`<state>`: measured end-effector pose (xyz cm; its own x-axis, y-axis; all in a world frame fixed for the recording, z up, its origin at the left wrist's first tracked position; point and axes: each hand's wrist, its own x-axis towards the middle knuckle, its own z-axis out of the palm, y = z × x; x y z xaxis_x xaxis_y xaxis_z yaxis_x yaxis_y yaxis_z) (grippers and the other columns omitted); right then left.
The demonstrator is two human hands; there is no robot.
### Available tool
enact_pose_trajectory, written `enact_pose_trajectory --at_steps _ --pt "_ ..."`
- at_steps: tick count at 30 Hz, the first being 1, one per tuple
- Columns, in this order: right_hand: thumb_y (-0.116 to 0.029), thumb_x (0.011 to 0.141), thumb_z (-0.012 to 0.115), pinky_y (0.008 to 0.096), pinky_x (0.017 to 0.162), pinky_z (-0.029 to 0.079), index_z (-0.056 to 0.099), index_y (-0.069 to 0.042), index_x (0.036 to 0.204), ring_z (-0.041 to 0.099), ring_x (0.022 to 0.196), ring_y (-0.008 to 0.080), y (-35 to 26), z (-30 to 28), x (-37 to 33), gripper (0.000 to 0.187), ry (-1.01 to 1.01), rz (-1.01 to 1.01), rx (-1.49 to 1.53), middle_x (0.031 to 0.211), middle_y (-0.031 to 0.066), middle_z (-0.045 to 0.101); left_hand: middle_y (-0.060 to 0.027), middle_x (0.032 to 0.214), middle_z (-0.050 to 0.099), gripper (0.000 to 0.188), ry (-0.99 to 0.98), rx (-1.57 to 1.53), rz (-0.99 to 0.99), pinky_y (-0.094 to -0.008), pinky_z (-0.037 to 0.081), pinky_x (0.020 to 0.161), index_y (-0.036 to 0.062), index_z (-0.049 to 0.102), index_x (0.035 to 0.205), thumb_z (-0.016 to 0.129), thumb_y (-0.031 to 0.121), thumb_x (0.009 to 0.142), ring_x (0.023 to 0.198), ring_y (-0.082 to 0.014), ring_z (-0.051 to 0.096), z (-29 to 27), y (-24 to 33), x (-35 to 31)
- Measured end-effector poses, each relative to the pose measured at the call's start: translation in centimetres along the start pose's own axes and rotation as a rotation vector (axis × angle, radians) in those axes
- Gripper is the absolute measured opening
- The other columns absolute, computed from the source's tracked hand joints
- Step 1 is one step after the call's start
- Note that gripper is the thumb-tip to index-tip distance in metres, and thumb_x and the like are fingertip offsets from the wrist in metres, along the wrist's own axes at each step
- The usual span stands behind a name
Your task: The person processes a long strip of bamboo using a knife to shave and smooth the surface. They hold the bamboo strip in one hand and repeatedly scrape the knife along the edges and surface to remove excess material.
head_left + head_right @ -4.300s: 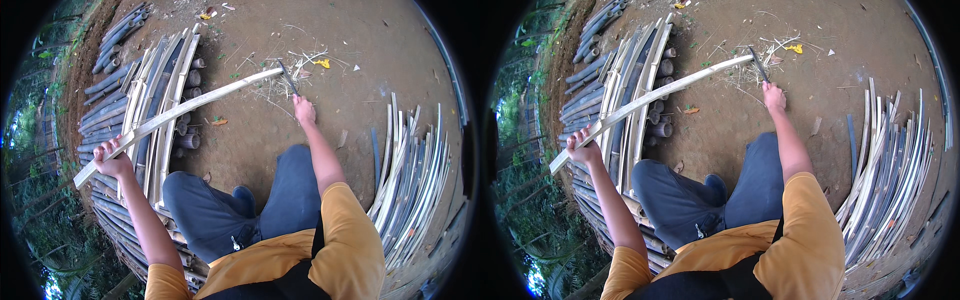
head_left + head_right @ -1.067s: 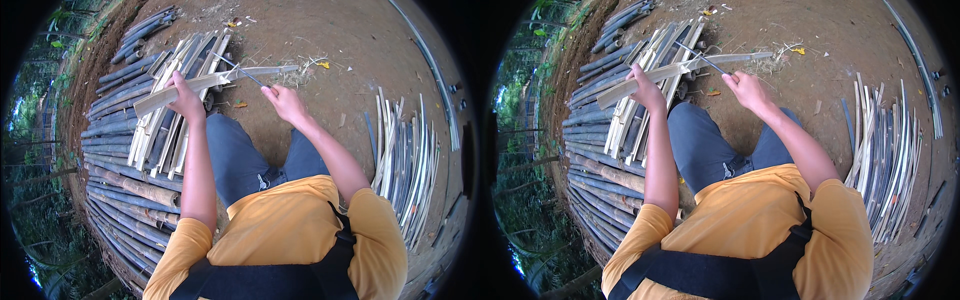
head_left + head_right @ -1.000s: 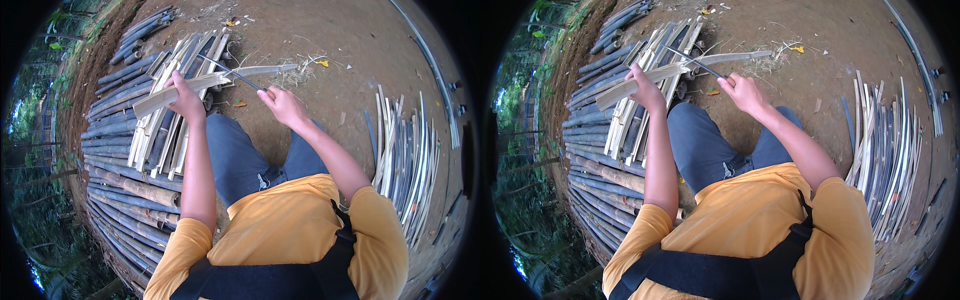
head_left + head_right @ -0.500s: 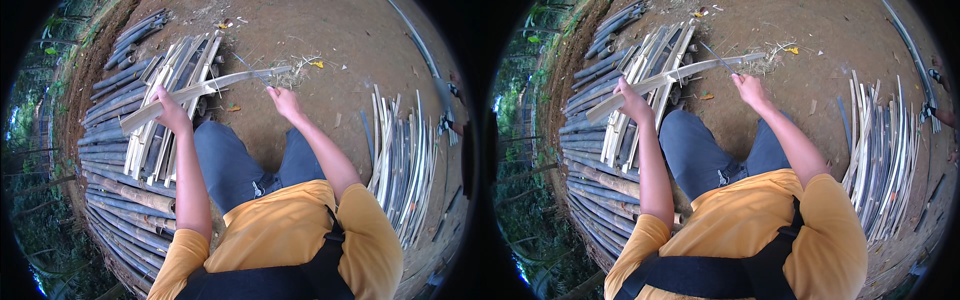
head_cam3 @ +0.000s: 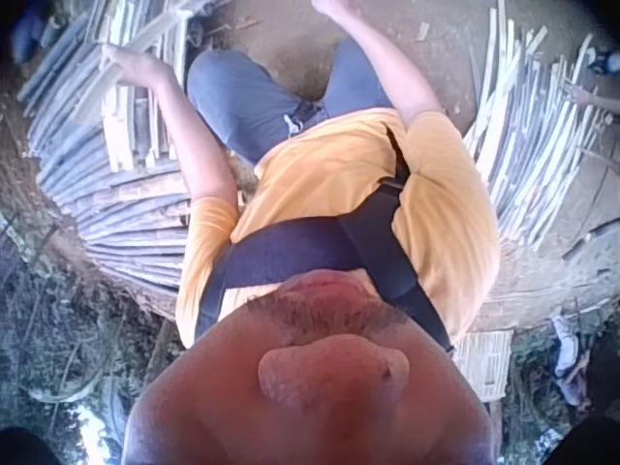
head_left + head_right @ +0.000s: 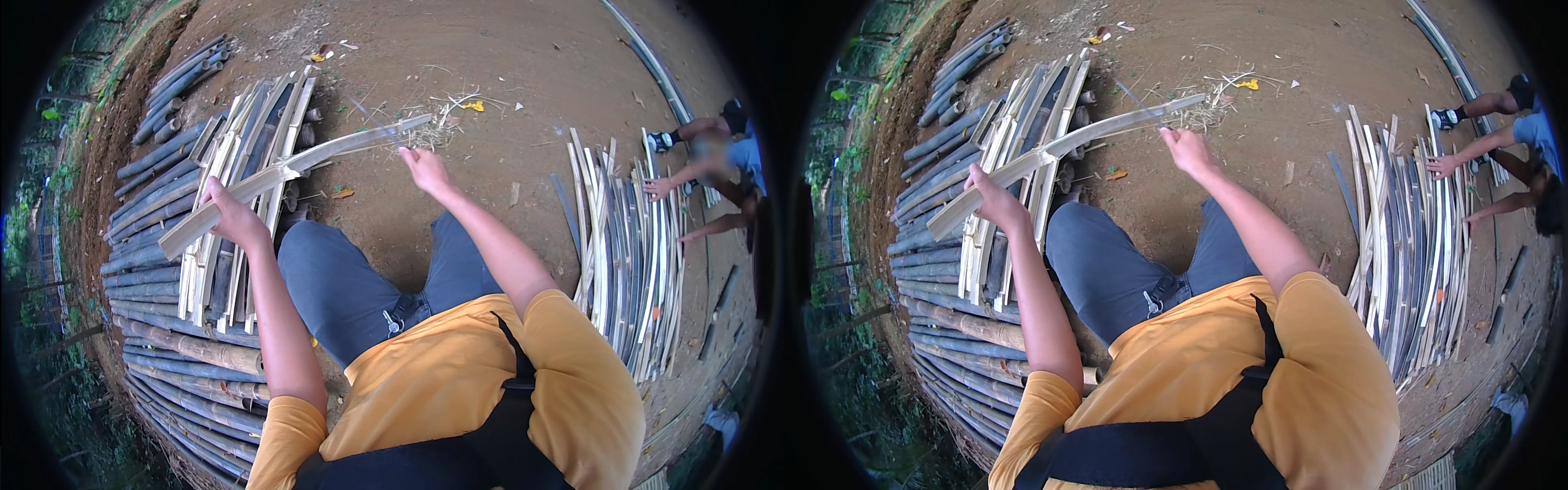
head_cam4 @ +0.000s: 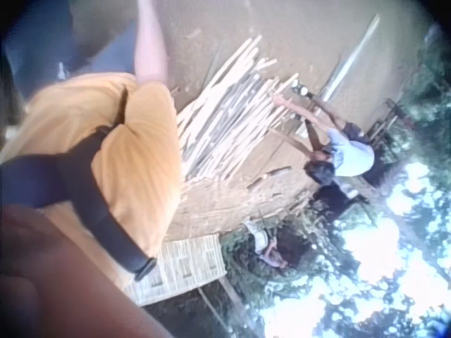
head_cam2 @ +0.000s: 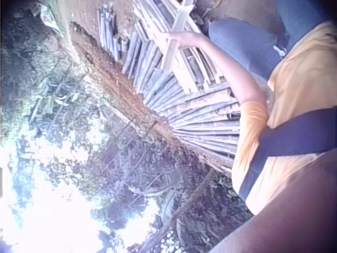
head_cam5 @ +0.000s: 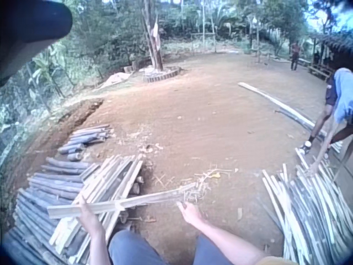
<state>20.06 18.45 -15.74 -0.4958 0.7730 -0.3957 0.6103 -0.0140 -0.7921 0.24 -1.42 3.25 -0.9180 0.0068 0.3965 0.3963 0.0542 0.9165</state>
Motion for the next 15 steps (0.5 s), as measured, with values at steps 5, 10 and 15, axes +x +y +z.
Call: enact_pose_trajectory --at_steps 5,10,15 --pt "-0.057 0.097 0.048 0.0490 0.086 0.053 0.070 -0.007 0.106 0.068 0.100 0.0377 3.2 0.0 1.4 0.055 0.071 0.047 -0.142 0.105 0.0194 0.071 -0.0052 0.088 0.055 0.035 -0.006 0.014 0.020 -0.0350 0.045 0.083 0.0027 0.058 0.092 0.060 0.036 0.100 0.083 -0.0149 0.051 1.9 0.3 0.2" --pt "-0.057 0.097 0.048 0.0482 0.090 0.053 0.071 -0.011 0.112 0.067 0.106 0.0368 5.7 -5.1 2.5 0.054 0.163 0.272 -0.217 0.110 0.0186 0.070 -0.0043 0.084 0.054 0.035 -0.093 0.006 0.031 -0.0340 0.046 0.079 0.0042 0.056 0.089 0.061 0.038 0.099 0.078 -0.0150 0.050 1.8 0.3 1.2" --pt "-0.060 0.096 0.048 0.0495 0.092 0.051 0.065 -0.006 0.117 0.064 0.110 0.0400 13.0 -9.9 0.6 0.061 0.243 0.335 -0.403 0.115 0.0217 0.068 -0.0047 0.086 0.055 0.034 -0.092 -0.017 0.046 -0.0339 0.045 0.082 0.0022 0.060 0.091 0.062 0.036 0.099 0.080 -0.0150 0.050 2.3 1.2 1.7"
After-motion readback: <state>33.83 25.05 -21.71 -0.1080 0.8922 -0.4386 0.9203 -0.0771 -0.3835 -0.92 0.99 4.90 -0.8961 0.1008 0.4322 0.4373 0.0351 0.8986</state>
